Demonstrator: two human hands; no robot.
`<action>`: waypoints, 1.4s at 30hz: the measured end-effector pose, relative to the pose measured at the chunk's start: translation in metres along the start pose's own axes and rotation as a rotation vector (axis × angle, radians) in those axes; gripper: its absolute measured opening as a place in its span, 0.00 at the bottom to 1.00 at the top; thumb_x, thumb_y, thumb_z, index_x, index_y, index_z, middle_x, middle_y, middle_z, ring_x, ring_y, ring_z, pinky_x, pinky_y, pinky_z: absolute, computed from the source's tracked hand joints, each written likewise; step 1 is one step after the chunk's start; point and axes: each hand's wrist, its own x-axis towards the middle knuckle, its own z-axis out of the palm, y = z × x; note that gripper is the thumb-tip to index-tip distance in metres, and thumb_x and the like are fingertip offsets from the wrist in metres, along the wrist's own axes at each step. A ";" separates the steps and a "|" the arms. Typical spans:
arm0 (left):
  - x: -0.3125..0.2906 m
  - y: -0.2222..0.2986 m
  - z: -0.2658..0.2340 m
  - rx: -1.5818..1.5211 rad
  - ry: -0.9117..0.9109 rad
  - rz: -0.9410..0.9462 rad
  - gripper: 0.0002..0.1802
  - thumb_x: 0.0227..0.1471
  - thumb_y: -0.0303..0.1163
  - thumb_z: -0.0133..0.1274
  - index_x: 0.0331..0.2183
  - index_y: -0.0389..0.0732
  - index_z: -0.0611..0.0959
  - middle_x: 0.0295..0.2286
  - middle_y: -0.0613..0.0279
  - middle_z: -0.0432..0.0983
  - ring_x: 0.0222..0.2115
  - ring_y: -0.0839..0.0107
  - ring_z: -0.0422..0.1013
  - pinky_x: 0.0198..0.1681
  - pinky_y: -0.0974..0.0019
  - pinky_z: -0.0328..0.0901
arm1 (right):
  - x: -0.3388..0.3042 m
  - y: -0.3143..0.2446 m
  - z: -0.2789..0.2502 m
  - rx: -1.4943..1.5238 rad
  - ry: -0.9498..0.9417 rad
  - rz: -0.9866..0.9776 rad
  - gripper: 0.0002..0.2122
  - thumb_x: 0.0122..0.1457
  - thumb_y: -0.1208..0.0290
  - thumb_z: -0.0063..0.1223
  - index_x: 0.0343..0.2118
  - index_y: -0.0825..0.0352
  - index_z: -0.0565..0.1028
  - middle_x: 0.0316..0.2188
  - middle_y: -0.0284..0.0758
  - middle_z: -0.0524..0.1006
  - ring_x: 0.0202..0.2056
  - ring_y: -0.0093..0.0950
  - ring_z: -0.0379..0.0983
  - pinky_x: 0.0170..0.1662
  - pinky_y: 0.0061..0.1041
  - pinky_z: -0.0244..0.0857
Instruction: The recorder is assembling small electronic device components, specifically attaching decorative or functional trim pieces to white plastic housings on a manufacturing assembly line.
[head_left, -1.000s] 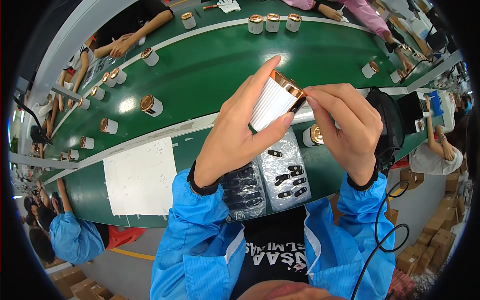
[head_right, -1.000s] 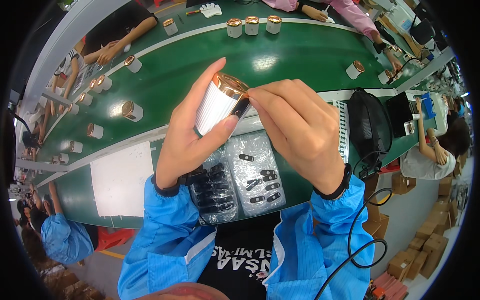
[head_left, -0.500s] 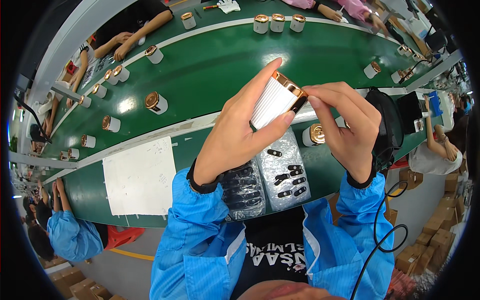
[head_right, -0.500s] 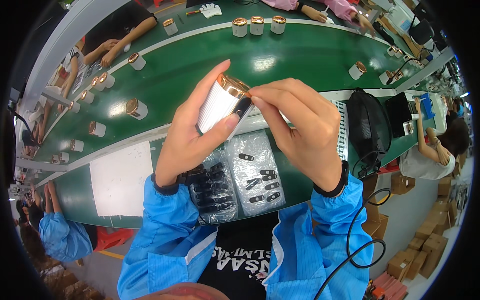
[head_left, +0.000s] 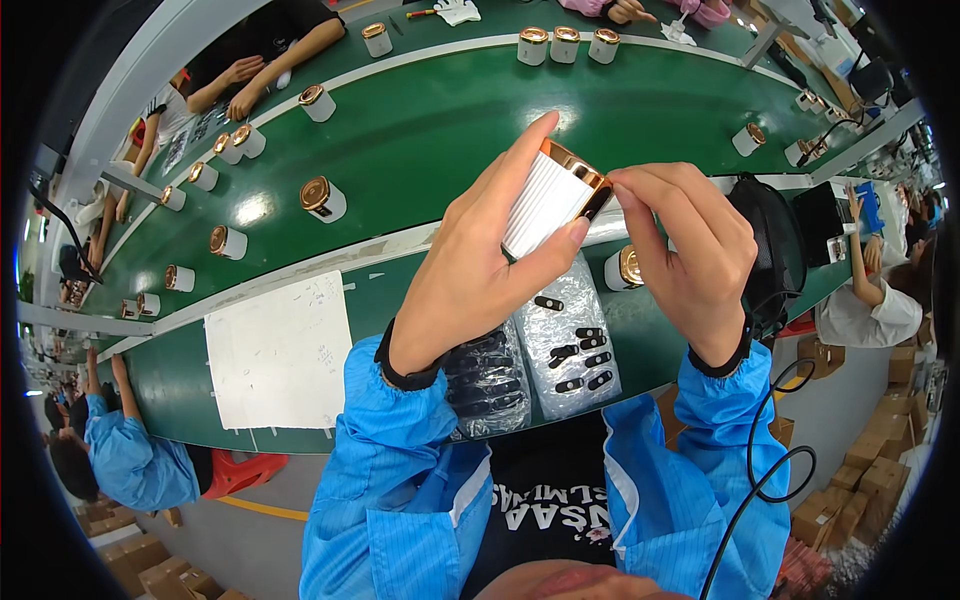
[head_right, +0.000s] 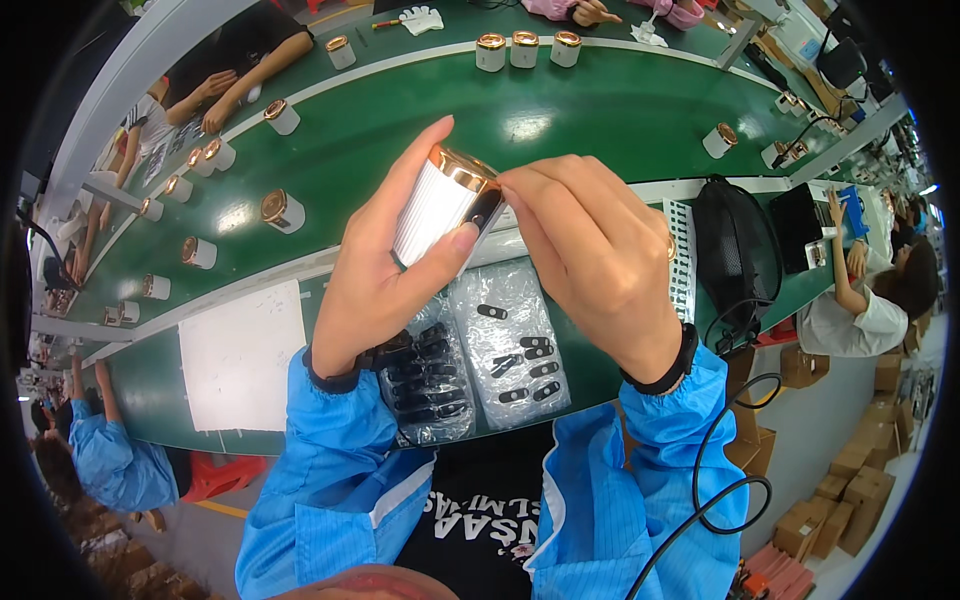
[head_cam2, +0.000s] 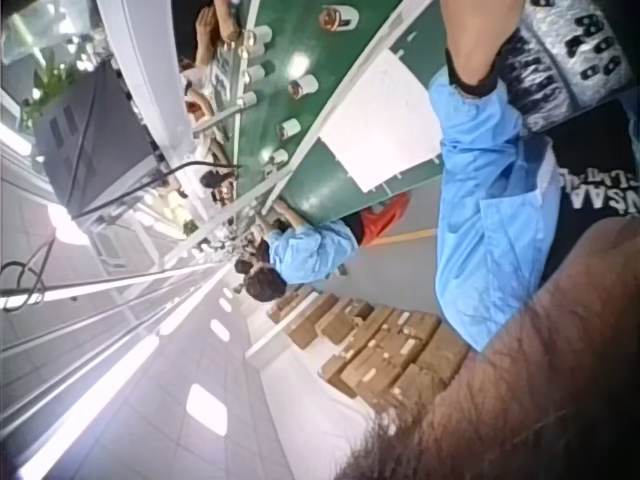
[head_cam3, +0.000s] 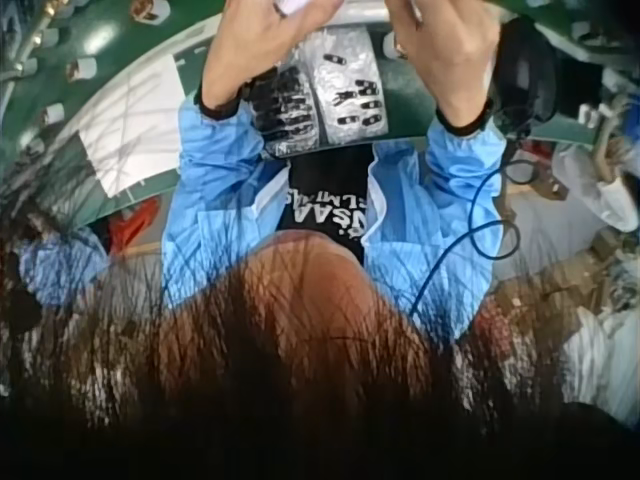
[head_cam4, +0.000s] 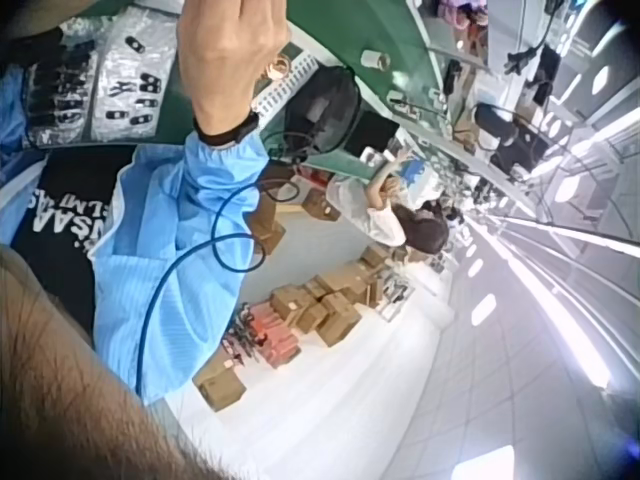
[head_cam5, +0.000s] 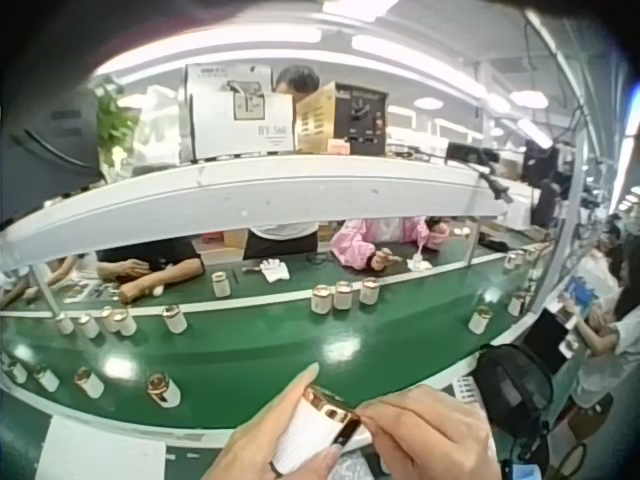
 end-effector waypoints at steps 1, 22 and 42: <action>0.000 0.000 0.000 -0.001 0.012 0.001 0.41 0.58 0.30 0.60 0.69 0.37 0.65 0.49 0.54 0.77 0.46 0.71 0.72 0.52 0.69 0.67 | 0.000 0.000 0.001 0.021 -0.003 0.029 0.08 0.55 0.88 0.64 0.39 0.74 0.82 0.35 0.42 0.84 0.35 0.33 0.83 0.35 0.25 0.74; -0.002 0.000 -0.001 0.043 0.025 0.009 0.42 0.58 0.36 0.63 0.68 0.33 0.64 0.51 0.40 0.76 0.47 0.50 0.76 0.52 0.56 0.70 | 0.004 -0.003 0.000 -0.036 -0.011 -0.043 0.09 0.53 0.87 0.66 0.37 0.74 0.81 0.34 0.41 0.83 0.32 0.35 0.82 0.32 0.27 0.74; -0.004 0.001 0.002 -0.347 -0.002 -0.167 0.38 0.63 0.36 0.59 0.68 0.35 0.64 0.47 0.51 0.77 0.44 0.71 0.73 0.49 0.66 0.70 | 0.004 0.005 0.000 0.108 0.024 0.113 0.06 0.59 0.88 0.58 0.32 0.72 0.73 0.25 0.37 0.75 0.27 0.29 0.75 0.30 0.26 0.69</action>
